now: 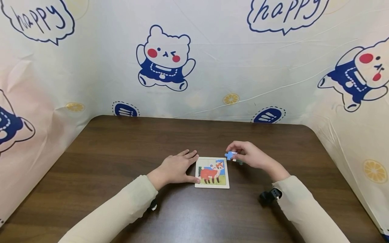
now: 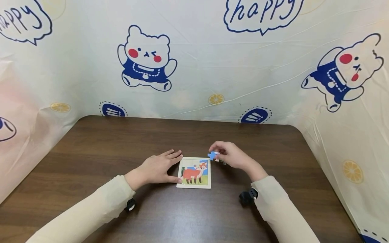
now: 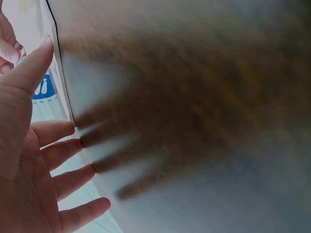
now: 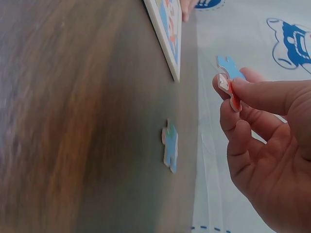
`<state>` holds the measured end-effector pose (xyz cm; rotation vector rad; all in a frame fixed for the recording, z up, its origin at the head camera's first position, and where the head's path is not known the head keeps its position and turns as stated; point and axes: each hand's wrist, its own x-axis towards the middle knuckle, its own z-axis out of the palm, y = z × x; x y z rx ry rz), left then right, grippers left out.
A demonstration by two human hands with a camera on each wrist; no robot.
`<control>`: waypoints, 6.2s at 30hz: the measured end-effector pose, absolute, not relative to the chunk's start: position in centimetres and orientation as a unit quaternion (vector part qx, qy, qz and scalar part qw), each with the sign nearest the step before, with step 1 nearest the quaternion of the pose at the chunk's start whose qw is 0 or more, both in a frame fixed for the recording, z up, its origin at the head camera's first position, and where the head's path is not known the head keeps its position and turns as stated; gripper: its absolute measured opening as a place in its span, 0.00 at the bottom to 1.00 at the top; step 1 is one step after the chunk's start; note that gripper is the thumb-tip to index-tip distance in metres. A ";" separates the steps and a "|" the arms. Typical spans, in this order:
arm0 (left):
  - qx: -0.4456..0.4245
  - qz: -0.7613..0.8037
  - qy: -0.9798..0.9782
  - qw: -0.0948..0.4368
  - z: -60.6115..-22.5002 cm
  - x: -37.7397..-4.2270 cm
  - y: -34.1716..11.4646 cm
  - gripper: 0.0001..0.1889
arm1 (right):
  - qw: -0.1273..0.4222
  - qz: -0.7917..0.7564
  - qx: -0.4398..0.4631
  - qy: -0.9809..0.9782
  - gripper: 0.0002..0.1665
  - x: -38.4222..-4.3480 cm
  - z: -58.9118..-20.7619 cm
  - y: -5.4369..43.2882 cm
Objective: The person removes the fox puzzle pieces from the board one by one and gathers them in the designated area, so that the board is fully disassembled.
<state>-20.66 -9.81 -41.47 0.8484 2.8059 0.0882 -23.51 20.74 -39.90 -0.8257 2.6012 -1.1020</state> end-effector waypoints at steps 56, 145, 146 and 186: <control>0.298 0.028 0.950 0.094 -41.2 -20.7 -9.8 0.51 | 0.102 -0.339 -0.214 0.911 0.14 -24.1 -42.0 29.1; 0.288 0.042 0.951 0.102 -41.6 -20.6 -9.9 0.51 | 0.141 -0.244 -0.353 0.892 0.13 -23.1 -41.1 16.3; 0.288 0.042 0.951 0.102 -41.6 -20.6 -9.9 0.51 | 0.141 -0.248 -0.347 0.893 0.15 -23.1 -41.1 16.2; 0.293 0.041 0.950 0.098 -41.5 -20.5 -9.9 0.51 | 0.108 -0.343 -0.306 0.881 0.13 -22.4 -39.5 18.2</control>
